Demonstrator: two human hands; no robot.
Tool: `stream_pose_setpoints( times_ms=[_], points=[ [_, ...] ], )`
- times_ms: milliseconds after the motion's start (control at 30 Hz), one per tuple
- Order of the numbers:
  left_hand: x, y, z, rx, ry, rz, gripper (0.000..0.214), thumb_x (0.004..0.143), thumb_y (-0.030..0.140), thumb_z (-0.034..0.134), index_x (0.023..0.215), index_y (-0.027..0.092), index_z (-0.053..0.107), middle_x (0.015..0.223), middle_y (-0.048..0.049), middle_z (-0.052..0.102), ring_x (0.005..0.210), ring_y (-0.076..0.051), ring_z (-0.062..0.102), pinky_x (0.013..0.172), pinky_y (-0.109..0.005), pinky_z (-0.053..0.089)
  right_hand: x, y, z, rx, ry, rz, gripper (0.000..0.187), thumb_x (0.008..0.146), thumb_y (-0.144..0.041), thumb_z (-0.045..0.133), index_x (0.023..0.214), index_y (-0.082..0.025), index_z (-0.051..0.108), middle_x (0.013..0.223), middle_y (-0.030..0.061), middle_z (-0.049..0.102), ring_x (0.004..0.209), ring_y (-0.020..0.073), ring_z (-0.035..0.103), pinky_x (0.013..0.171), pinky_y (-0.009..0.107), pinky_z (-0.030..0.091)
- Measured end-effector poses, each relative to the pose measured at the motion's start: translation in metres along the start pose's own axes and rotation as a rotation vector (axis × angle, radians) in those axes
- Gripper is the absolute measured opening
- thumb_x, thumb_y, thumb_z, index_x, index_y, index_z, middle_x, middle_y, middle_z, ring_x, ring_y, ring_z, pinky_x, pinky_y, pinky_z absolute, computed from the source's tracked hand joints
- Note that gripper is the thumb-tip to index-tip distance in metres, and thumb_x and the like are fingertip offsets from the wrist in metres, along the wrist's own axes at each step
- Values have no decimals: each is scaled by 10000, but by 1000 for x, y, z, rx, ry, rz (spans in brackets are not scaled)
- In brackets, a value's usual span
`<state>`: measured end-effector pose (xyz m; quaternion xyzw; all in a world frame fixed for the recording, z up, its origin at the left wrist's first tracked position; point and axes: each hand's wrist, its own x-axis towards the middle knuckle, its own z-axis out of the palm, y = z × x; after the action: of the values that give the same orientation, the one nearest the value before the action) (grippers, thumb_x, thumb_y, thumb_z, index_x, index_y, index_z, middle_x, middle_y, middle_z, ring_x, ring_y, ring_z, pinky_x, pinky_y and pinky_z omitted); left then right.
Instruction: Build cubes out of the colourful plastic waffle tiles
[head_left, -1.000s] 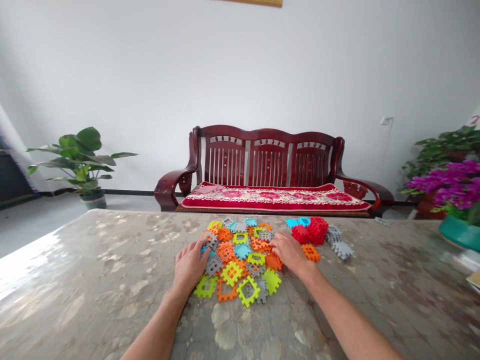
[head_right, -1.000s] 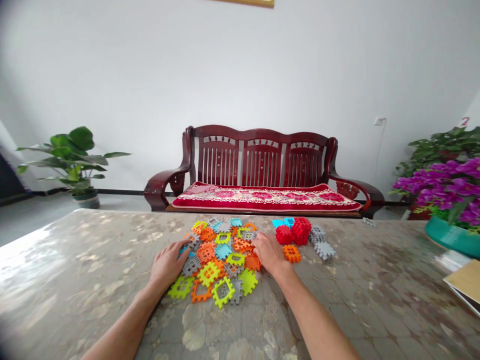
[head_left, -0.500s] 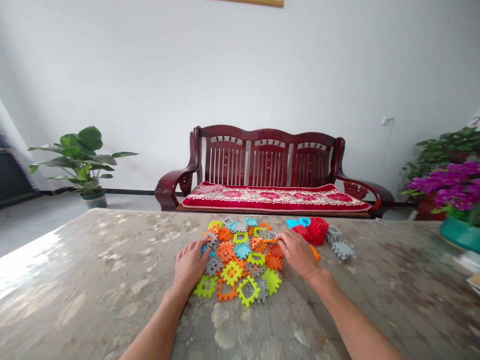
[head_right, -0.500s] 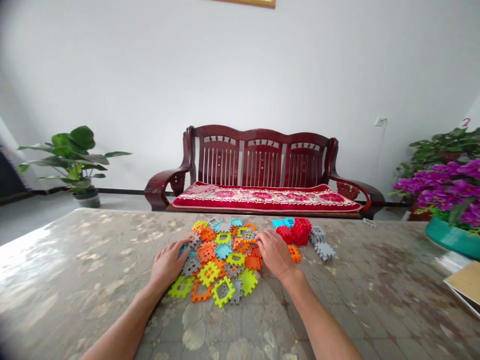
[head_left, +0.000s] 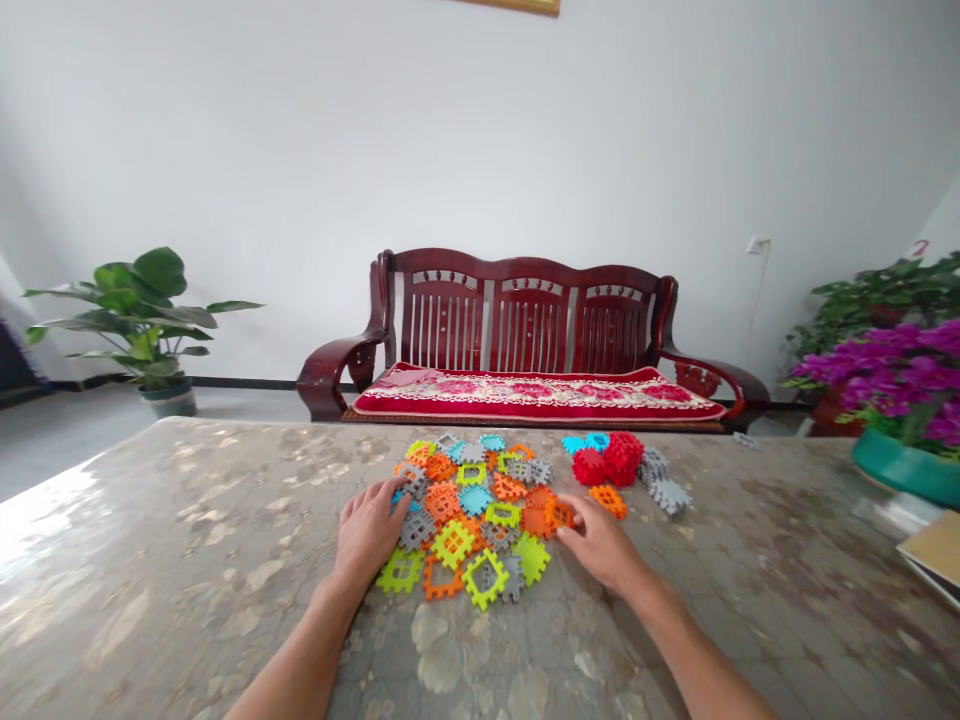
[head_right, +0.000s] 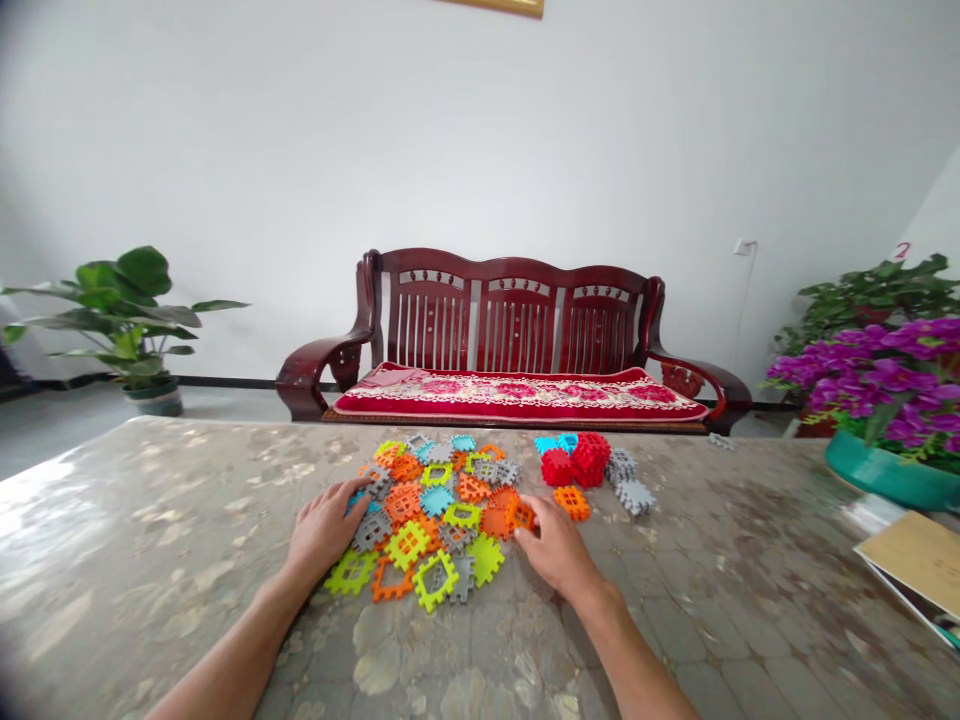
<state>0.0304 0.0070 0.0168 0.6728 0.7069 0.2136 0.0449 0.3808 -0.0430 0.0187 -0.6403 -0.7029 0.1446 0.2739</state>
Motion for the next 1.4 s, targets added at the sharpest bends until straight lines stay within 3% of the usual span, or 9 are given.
stream_pose_setpoints(
  times_ms=[167, 333, 467, 733, 1033, 1233, 1400],
  points=[
    [2, -2, 1, 1, -7, 10, 405, 922, 398, 372, 1240, 281, 593, 1273, -62, 636, 1174, -250, 557, 1041, -411, 346, -5, 1, 5, -27, 43, 11, 556, 727, -212, 591, 1281, -183, 563, 1274, 105, 609, 1144, 234, 564, 987, 364, 427],
    [3, -4, 3, 17, -3, 14, 410, 921, 414, 369, 1238, 288, 597, 1273, -60, 636, 1167, -259, 566, 1029, -417, 360, -4, -3, 9, -106, 98, 1, 449, 755, -234, 603, 1200, -178, 616, 1180, 105, 646, 1132, 234, 568, 1006, 354, 412],
    [3, -5, 4, 19, 5, 7, 417, 920, 421, 362, 1239, 289, 596, 1273, -61, 636, 1167, -259, 570, 1026, -416, 365, -4, -2, 5, -47, 121, -12, 538, 710, -206, 611, 1247, -194, 574, 1221, 96, 625, 1124, 230, 569, 987, 353, 431],
    [3, -4, 3, 11, -4, 13, 419, 919, 421, 348, 1232, 290, 595, 1268, -62, 636, 1177, -262, 564, 1032, -435, 361, 8, 41, -30, 16, 349, 40, 621, 687, -195, 553, 1306, -218, 501, 1237, 69, 616, 1079, 215, 579, 919, 351, 470],
    [1, -2, 1, 11, 4, 17, 412, 917, 404, 357, 1223, 287, 607, 1266, -58, 642, 1168, -250, 569, 1030, -415, 368, 8, 66, -36, -94, 344, 110, 599, 690, -94, 470, 1272, -217, 545, 1223, 65, 632, 942, 174, 619, 917, 340, 465],
    [2, -2, 1, 21, -13, 17, 426, 922, 417, 336, 1236, 283, 591, 1271, -63, 634, 1174, -258, 564, 1032, -421, 365, 3, 50, -32, -174, 418, 187, 459, 784, -243, 512, 1238, -190, 560, 1193, 97, 651, 1037, 230, 607, 935, 364, 438],
    [3, -3, 1, 25, -6, 17, 429, 921, 418, 335, 1238, 280, 590, 1266, -63, 634, 1172, -261, 567, 1035, -426, 365, 3, 28, -25, -362, 369, 229, 560, 804, -443, 584, 1279, -152, 522, 1125, 161, 653, 1043, 300, 591, 873, 395, 427]
  ],
)
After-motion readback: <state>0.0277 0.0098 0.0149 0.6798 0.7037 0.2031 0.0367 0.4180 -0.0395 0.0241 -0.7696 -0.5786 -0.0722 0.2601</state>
